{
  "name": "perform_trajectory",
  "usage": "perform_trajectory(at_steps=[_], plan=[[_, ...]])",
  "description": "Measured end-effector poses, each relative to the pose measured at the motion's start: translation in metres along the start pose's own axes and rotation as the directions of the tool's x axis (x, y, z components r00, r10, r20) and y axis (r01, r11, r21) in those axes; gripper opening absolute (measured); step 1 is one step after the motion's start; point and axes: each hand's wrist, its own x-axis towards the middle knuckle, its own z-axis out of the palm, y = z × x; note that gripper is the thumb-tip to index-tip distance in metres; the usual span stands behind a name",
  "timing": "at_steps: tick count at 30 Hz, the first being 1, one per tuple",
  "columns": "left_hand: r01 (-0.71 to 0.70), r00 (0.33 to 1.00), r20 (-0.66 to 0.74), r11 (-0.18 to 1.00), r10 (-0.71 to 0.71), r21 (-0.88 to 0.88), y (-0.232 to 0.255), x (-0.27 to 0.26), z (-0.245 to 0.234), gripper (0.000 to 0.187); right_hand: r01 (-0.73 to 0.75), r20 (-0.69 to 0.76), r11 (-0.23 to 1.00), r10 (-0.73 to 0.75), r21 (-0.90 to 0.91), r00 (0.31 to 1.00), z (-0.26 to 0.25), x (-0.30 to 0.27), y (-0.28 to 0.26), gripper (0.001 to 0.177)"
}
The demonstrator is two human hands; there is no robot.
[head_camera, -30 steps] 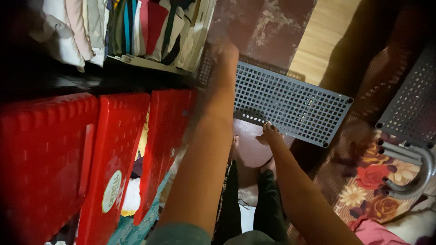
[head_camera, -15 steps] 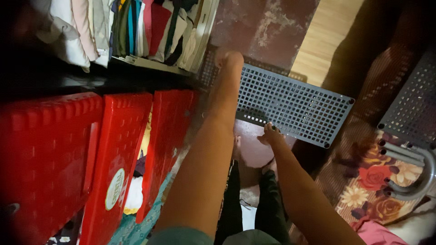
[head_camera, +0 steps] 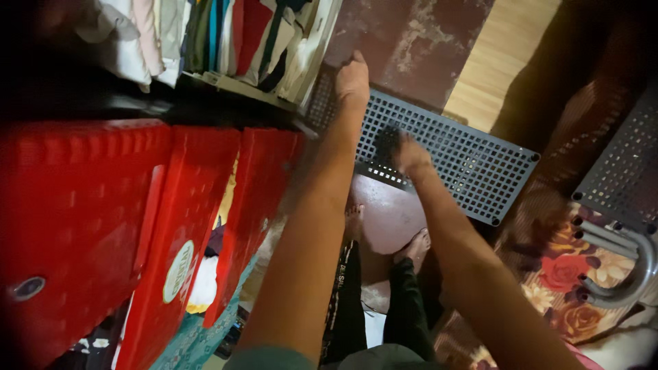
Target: The person assembles a plastic stool by hand, attaching metal legs to a perforated seat and connecting a metal handle to the side. The person aligns the legs into the seat holes and secures them, then attaches the handle to the side of the seat.
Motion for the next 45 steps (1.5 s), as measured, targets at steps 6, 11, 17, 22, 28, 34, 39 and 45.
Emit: perform_trajectory(at_steps=[6,11,17,22,28,34,39,45], plan=[[-0.017,1.0,-0.006,0.943,0.016,-0.333,-0.023,-0.049,-0.038,0.028,0.277,-0.278,0.961,-0.264,0.006,0.923,-0.126,-0.034,-0.116,0.078],[-0.04,0.998,0.018,0.869,0.056,-0.494,-0.031,-0.074,-0.061,0.048,0.347,-0.407,0.871,-0.474,-0.348,0.781,-0.15,-0.015,-0.158,0.08],[-0.045,0.999,-0.044,0.881,0.027,-0.472,-0.035,-0.08,-0.06,0.063,0.39,-0.202,0.706,-0.598,-0.591,0.775,-0.178,-0.009,-0.181,0.056],[0.208,0.622,0.701,0.937,-0.348,0.281,-0.034,-0.1,-0.066,0.054,0.342,0.049,0.484,-0.521,-0.806,0.852,-0.18,0.027,-0.187,0.042],[0.393,0.531,0.684,0.861,-0.5,0.324,-0.065,-0.136,0.017,0.036,0.23,0.019,0.447,-0.429,-0.865,0.903,-0.165,0.064,-0.184,0.033],[0.537,0.57,0.68,0.835,-0.462,0.117,-0.087,-0.138,0.046,0.034,0.183,0.019,0.626,-0.259,-0.758,0.966,-0.16,0.078,-0.178,0.057],[0.511,0.697,0.561,0.858,-0.446,0.048,-0.082,-0.128,0.028,0.041,0.086,-0.06,0.732,-0.171,-0.675,0.983,-0.156,0.086,-0.189,0.036],[0.341,0.924,0.311,0.848,-0.223,-0.405,-0.053,-0.074,-0.022,0.058,0.048,-0.113,0.514,-0.278,-0.856,0.954,-0.159,0.073,-0.206,0.043]])
